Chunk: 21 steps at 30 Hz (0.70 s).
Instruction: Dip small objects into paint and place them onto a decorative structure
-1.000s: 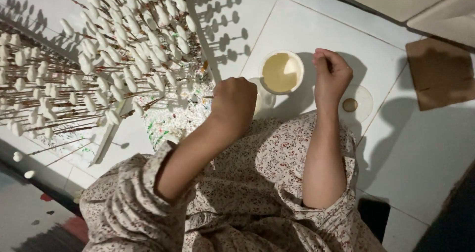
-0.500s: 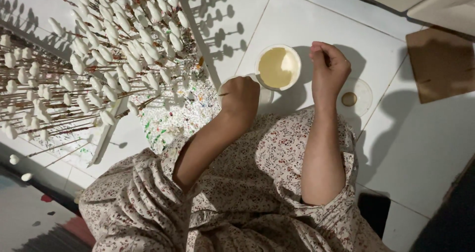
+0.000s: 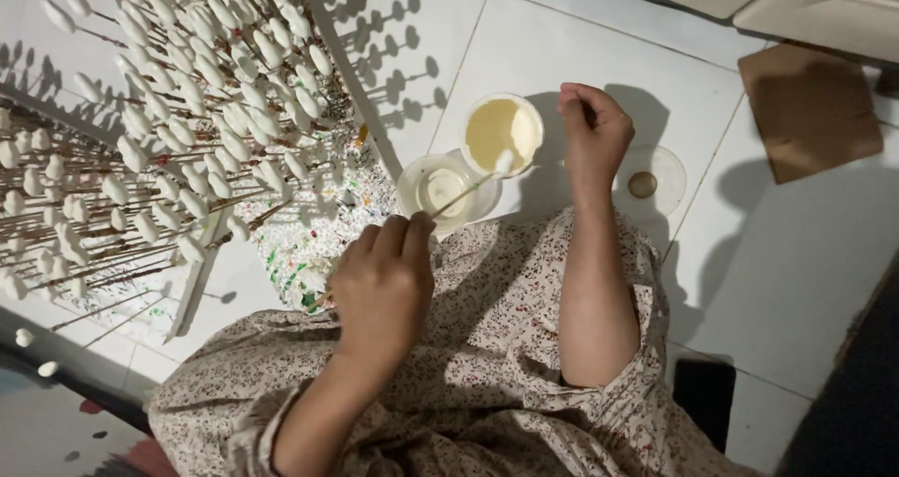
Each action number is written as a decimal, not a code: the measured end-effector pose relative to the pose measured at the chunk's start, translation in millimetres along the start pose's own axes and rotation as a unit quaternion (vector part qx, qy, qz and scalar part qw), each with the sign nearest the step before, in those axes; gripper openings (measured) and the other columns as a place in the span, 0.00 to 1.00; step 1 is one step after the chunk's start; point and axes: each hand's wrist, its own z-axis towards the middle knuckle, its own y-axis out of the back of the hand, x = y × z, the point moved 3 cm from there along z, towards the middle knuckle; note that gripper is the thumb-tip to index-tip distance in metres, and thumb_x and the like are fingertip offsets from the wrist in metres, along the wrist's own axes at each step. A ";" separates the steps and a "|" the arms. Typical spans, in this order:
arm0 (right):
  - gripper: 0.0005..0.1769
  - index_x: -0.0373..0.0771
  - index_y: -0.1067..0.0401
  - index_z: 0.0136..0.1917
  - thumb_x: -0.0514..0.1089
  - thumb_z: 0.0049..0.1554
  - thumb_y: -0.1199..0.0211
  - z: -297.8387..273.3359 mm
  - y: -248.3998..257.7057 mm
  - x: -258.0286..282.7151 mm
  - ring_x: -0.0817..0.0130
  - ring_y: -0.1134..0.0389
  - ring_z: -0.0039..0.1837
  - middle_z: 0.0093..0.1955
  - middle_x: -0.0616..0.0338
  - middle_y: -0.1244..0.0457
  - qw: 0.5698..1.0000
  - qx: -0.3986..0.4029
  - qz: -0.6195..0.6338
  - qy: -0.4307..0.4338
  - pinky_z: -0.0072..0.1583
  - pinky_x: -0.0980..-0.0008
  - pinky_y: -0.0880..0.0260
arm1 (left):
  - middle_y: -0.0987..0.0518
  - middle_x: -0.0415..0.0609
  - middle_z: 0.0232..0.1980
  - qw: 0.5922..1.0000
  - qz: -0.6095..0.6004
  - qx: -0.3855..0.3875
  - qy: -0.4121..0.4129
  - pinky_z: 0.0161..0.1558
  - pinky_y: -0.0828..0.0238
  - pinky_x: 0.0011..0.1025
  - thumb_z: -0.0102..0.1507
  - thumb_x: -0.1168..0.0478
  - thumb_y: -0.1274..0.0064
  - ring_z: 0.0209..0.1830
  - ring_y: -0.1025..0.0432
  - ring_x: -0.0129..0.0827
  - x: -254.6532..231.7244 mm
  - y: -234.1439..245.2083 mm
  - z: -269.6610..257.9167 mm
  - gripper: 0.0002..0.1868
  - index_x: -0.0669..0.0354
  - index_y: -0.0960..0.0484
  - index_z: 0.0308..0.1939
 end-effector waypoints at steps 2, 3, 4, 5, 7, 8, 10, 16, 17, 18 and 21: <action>0.08 0.36 0.18 0.49 0.31 0.60 0.36 -0.2 1.3 -1.5 0.73 0.29 0.43 0.37 0.54 0.30 1.000 0.006 -0.003 -0.002 0.48 0.69 0.23 | 0.14 0.53 0.28 0.999 -0.020 -0.033 -0.012 0.22 0.27 0.22 0.63 0.73 0.40 0.23 0.20 0.37 0.7 -24.7 -11.7 0.07 0.61 0.09 0.40; 0.07 0.36 0.18 0.50 0.32 0.60 0.36 -0.3 1.9 -2.1 0.75 0.30 0.43 0.37 0.54 0.30 1.000 0.013 -0.007 -0.006 0.48 0.69 0.23 | 0.14 0.54 0.29 0.997 -0.041 -0.065 -0.023 0.23 0.25 0.24 0.64 0.72 0.39 0.25 0.19 0.38 0.9 -36.1 -17.7 0.05 0.62 0.10 0.41; 0.07 0.36 0.18 0.50 0.32 0.60 0.36 -1.5 2.1 1.1 0.75 0.30 0.43 0.37 0.54 0.30 1.000 0.012 -0.008 -0.004 0.48 0.69 0.23 | 0.14 0.54 0.29 0.997 -0.042 -0.066 -0.023 0.23 0.25 0.24 0.64 0.72 0.39 0.25 0.19 0.38 2.8 -56.6 -23.5 0.05 0.62 0.10 0.41; 0.07 0.34 0.19 0.50 0.32 0.61 0.36 -1.9 2.2 4.6 0.73 0.30 0.43 0.38 0.52 0.30 1.000 0.012 -0.005 0.005 0.49 0.67 0.23 | 0.15 0.52 0.29 0.993 -0.044 -0.103 -0.029 0.24 0.27 0.25 0.63 0.70 0.38 0.25 0.20 0.37 4.2 -75.3 -29.1 0.05 0.62 0.10 0.41; 0.06 0.32 0.19 0.50 0.32 0.61 0.36 -1.8 2.2 8.8 0.71 0.30 0.44 0.39 0.50 0.30 1.000 0.012 -0.002 0.015 0.49 0.65 0.24 | 0.17 0.49 0.29 0.988 -0.047 -0.142 -0.034 0.24 0.29 0.26 0.62 0.68 0.36 0.25 0.21 0.36 4.7 -93.9 -32.7 0.05 0.61 0.11 0.41; 0.06 0.31 0.19 0.50 0.31 0.61 0.36 -1.3 2.0 9.5 0.71 0.30 0.44 0.39 0.49 0.30 1.000 0.015 -0.005 0.022 0.48 0.65 0.24 | 0.18 0.50 0.29 0.986 -0.056 -0.155 -0.029 0.24 0.28 0.26 0.62 0.69 0.36 0.25 0.21 0.36 4.2 -93.1 -31.0 0.05 0.62 0.11 0.41; 0.06 0.30 0.20 0.50 0.31 0.61 0.36 -2.5 1.7 10.6 0.70 0.29 0.44 0.39 0.47 0.30 0.999 0.019 -0.008 0.026 0.48 0.65 0.23 | 0.18 0.50 0.29 0.984 -0.064 -0.166 -0.022 0.25 0.28 0.26 0.62 0.69 0.36 0.25 0.22 0.37 3.5 -94.1 -30.3 0.04 0.63 0.11 0.41; 0.06 0.32 0.20 0.50 0.32 0.60 0.36 -2.1 0.0 11.1 0.71 0.28 0.45 0.42 0.50 0.29 1.000 0.009 0.008 0.001 0.50 0.66 0.22 | 0.19 0.43 0.29 0.981 -0.083 -0.176 0.002 0.25 0.28 0.23 0.62 0.65 0.35 0.25 0.23 0.32 14.8 -99.9 -24.0 0.04 0.57 0.10 0.41; 0.06 0.33 0.20 0.50 0.31 0.60 0.36 -1.9 0.6 11.2 0.73 0.29 0.43 0.40 0.52 0.30 1.000 0.010 0.010 -0.007 0.49 0.69 0.23 | 0.19 0.45 0.30 0.978 -0.101 -0.181 0.013 0.27 0.27 0.26 0.64 0.65 0.37 0.26 0.23 0.34 17.1 -103.1 -24.5 0.04 0.57 0.11 0.42; 0.07 0.34 0.19 0.50 0.31 0.60 0.36 -1.8 1.3 11.2 0.75 0.31 0.42 0.39 0.54 0.30 1.000 0.012 0.011 -0.014 0.48 0.72 0.24 | 0.20 0.46 0.30 0.975 -0.118 -0.186 0.025 0.29 0.26 0.29 0.65 0.65 0.39 0.27 0.23 0.37 19.4 -106.3 -25.1 0.05 0.58 0.11 0.44; 0.07 0.34 0.19 0.48 0.30 0.59 0.37 -2.6 0.4 11.5 0.72 0.29 0.42 0.40 0.53 0.30 1.000 0.005 0.013 -0.014 0.49 0.71 0.24 | 0.19 0.46 0.28 0.989 -0.115 -0.079 0.049 0.26 0.26 0.30 0.64 0.66 0.39 0.25 0.22 0.36 20.6 -98.7 -12.2 0.04 0.57 0.10 0.41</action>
